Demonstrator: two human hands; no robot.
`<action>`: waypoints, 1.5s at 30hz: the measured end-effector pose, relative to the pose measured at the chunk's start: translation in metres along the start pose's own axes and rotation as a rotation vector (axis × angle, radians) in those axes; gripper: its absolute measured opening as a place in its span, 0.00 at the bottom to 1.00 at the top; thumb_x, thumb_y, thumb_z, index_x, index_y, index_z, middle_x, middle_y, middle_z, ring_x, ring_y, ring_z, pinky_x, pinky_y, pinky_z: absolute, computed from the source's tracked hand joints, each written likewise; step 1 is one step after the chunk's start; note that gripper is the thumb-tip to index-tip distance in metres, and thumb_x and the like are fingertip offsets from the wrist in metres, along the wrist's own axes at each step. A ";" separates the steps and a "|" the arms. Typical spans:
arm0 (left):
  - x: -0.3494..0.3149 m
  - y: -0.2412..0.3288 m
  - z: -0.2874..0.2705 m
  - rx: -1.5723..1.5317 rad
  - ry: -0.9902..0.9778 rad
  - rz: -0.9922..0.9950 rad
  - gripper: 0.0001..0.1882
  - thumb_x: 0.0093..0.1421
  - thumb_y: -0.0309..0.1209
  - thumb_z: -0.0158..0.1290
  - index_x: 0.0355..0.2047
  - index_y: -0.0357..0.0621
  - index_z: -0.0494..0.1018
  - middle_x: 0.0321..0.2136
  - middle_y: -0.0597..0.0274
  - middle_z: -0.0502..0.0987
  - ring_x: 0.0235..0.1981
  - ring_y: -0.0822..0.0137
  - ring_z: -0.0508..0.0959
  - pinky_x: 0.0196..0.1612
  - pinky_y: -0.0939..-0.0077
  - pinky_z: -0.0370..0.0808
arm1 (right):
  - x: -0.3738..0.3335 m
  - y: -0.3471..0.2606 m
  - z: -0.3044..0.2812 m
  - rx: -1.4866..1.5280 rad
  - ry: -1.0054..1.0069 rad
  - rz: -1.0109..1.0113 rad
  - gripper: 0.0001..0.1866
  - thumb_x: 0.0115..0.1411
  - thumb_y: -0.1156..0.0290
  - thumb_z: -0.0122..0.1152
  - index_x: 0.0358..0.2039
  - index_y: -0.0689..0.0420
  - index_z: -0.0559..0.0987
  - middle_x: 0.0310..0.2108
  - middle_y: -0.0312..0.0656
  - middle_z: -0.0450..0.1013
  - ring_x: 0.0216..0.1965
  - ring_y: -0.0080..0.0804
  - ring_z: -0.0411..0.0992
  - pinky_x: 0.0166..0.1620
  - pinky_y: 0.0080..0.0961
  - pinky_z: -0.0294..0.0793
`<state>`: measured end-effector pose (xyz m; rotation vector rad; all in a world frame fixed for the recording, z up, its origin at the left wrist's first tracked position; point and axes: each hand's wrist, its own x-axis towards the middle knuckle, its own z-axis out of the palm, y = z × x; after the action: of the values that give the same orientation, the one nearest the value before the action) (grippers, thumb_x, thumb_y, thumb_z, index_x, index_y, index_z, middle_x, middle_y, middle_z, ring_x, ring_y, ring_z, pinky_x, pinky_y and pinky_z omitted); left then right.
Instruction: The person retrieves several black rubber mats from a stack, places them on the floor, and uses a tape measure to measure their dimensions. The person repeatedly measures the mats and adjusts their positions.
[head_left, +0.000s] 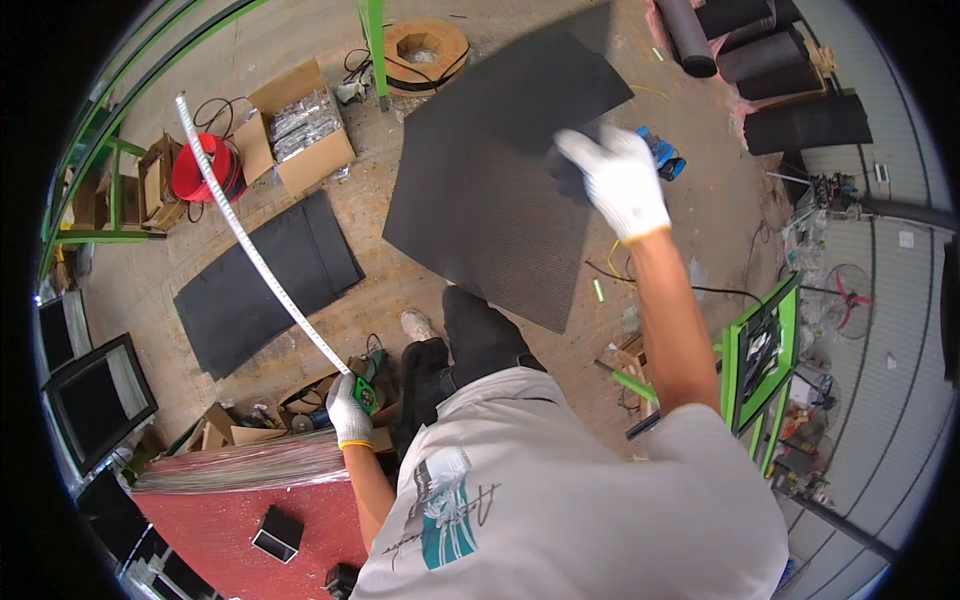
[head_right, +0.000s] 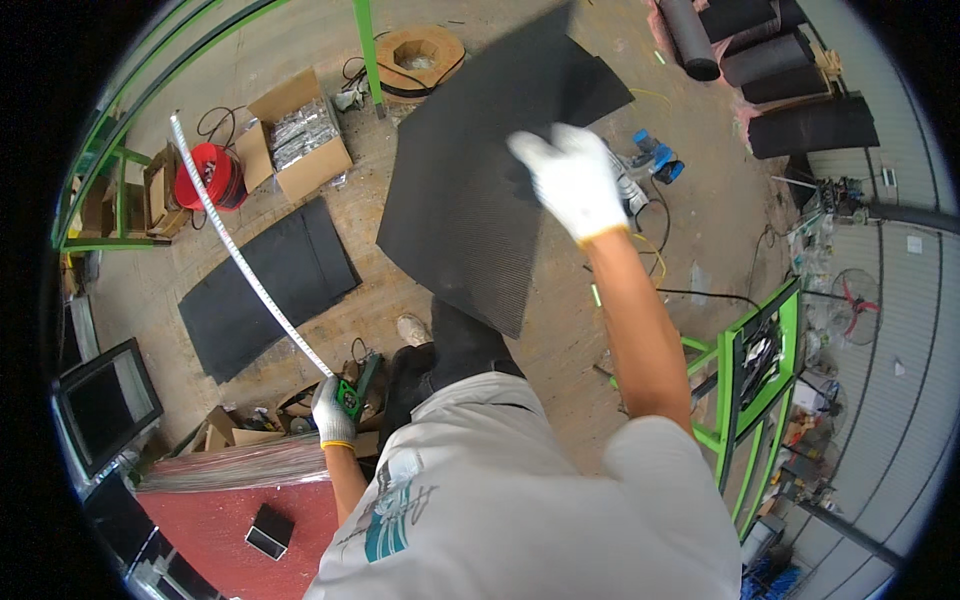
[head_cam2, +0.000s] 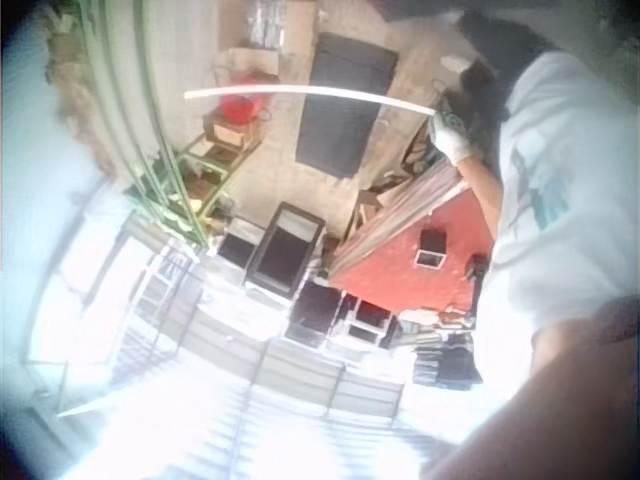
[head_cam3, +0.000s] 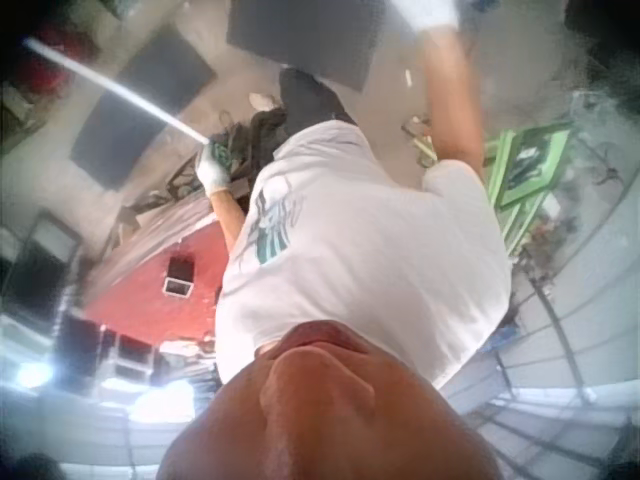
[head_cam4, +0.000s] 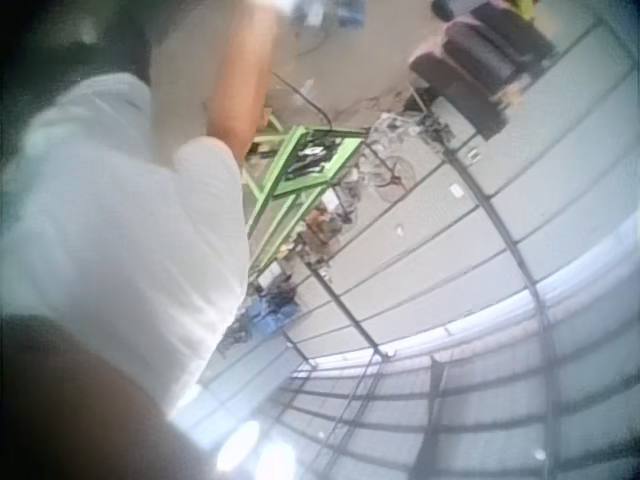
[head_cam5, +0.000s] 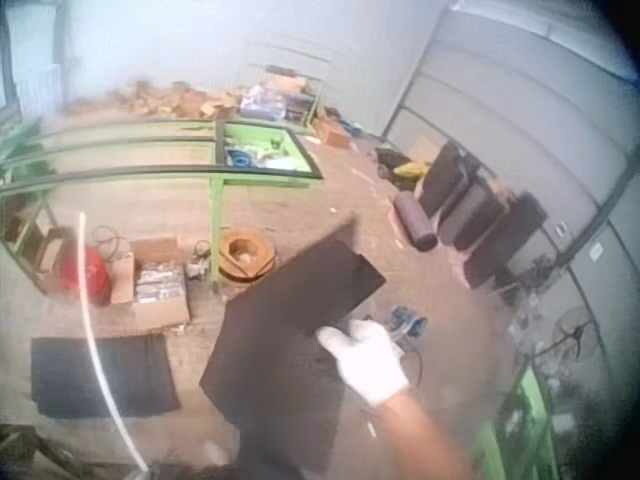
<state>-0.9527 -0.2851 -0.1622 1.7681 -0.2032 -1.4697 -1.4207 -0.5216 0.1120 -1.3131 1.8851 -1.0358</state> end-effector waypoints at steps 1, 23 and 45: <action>-0.002 -0.002 -0.004 0.025 -0.003 0.022 0.12 0.71 0.33 0.57 0.46 0.37 0.82 0.35 0.61 0.82 0.33 0.66 0.81 0.39 0.68 0.80 | -0.020 0.017 -0.016 0.081 0.044 0.093 0.18 0.66 0.61 0.70 0.32 0.67 0.85 0.27 0.50 0.81 0.29 0.37 0.79 0.36 0.35 0.77; -0.056 -0.068 0.032 0.049 0.066 -0.088 0.12 0.68 0.34 0.59 0.44 0.38 0.85 0.33 0.60 0.83 0.31 0.67 0.80 0.36 0.69 0.75 | -0.357 0.410 -0.020 0.114 -0.357 1.108 0.10 0.72 0.66 0.65 0.46 0.59 0.83 0.27 0.39 0.79 0.22 0.29 0.75 0.26 0.30 0.78; 0.454 -0.279 -0.030 0.774 0.488 -0.141 0.19 0.69 0.42 0.51 0.42 0.44 0.86 0.39 0.41 0.85 0.44 0.39 0.85 0.53 0.48 0.80 | 0.169 0.494 0.695 -0.752 -1.170 -0.322 0.22 0.68 0.56 0.63 0.50 0.60 0.87 0.50 0.55 0.84 0.56 0.54 0.81 0.60 0.41 0.78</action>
<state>-0.8856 -0.3523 -0.6871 2.7532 -0.4382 -1.0578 -1.1330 -0.7582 -0.6729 -2.0276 1.1109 0.4353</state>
